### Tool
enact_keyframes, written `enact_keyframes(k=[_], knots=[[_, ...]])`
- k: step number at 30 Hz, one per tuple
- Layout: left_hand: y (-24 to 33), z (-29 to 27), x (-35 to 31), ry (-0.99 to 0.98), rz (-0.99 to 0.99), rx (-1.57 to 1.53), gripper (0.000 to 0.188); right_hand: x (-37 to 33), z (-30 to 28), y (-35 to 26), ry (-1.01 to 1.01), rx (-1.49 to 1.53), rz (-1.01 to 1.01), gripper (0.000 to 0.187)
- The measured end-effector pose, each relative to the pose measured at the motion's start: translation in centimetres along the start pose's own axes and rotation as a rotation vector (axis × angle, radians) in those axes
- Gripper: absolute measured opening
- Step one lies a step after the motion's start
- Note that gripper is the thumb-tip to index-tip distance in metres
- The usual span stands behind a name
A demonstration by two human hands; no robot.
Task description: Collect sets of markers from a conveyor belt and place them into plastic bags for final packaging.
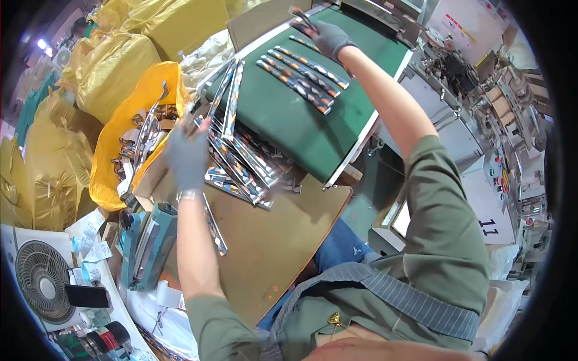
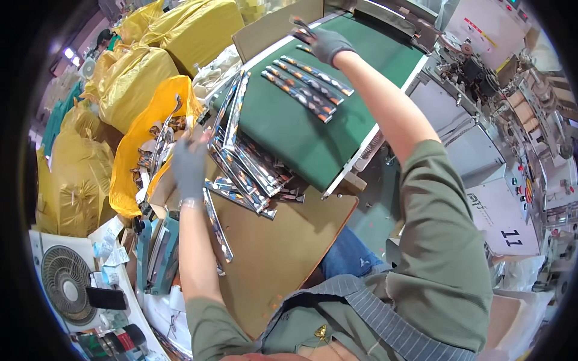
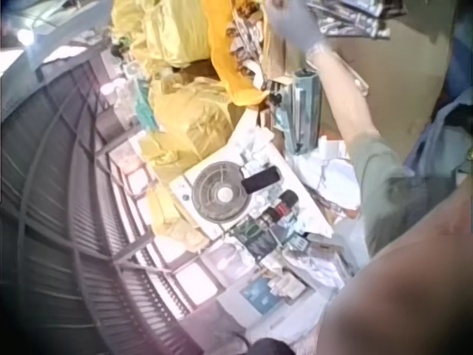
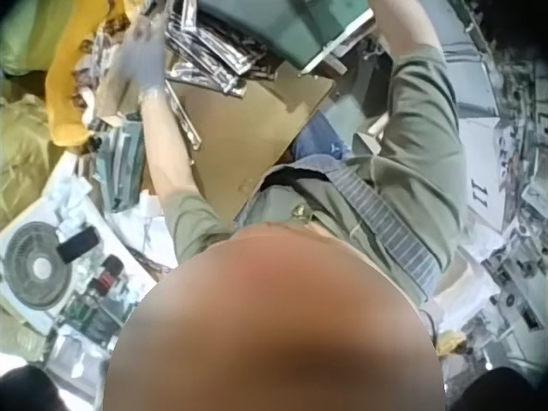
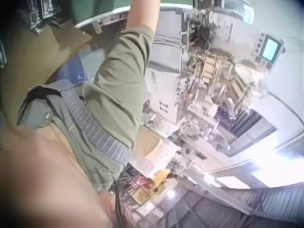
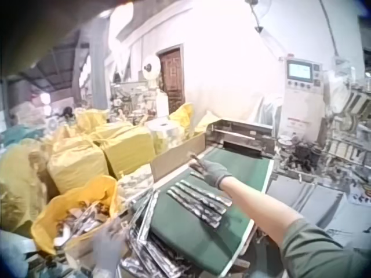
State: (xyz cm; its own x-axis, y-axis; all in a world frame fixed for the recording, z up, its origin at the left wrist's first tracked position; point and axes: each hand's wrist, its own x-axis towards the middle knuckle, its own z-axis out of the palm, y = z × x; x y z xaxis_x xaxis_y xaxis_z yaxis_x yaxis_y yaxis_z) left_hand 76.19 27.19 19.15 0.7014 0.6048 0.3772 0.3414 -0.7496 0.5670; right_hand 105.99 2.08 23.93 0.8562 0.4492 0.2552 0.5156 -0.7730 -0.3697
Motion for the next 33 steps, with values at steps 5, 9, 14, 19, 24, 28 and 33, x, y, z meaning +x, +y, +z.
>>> enact_keyframes(k=[5, 9, 14, 19, 24, 28, 33], knots=[[-2.1, 7.1, 4.3, -0.542, -0.161, -0.217, 0.057, -2.9, 5.7, 3.5, -0.192, -0.053, 0.241, 0.085], [-1.8, 3.9, -0.5, -0.386, -0.262, -0.451, 0.033, -10.4, 8.1, -6.1, -0.199, -0.002, -0.246, 0.073], [-6.3, -0.2, -11.2, -0.091, -0.092, -0.093, 0.026, -15.3, 10.2, -15.7, -0.142, 0.012, -0.47, 0.052], [-5.8, 1.4, -15.1, 0.451, -0.154, 0.026, 0.034, -12.2, 17.2, -14.3, -0.349, 0.034, -0.317, 0.08], [-17.3, -16.7, -27.4, 0.608, -0.491, -0.277, 0.017, -13.3, 20.2, -12.9, -0.464, -0.043, -0.096, 0.097], [-29.2, -30.0, -39.1, 0.606, -0.691, 0.946, 0.018, -9.7, 24.8, -5.1, -0.521, -0.011, -0.198, 0.101], [-31.9, -32.2, -40.7, 0.09, -1.195, 0.897, 0.027, -11.7, 24.2, -6.6, -0.298, 0.103, -0.056, 0.087]])
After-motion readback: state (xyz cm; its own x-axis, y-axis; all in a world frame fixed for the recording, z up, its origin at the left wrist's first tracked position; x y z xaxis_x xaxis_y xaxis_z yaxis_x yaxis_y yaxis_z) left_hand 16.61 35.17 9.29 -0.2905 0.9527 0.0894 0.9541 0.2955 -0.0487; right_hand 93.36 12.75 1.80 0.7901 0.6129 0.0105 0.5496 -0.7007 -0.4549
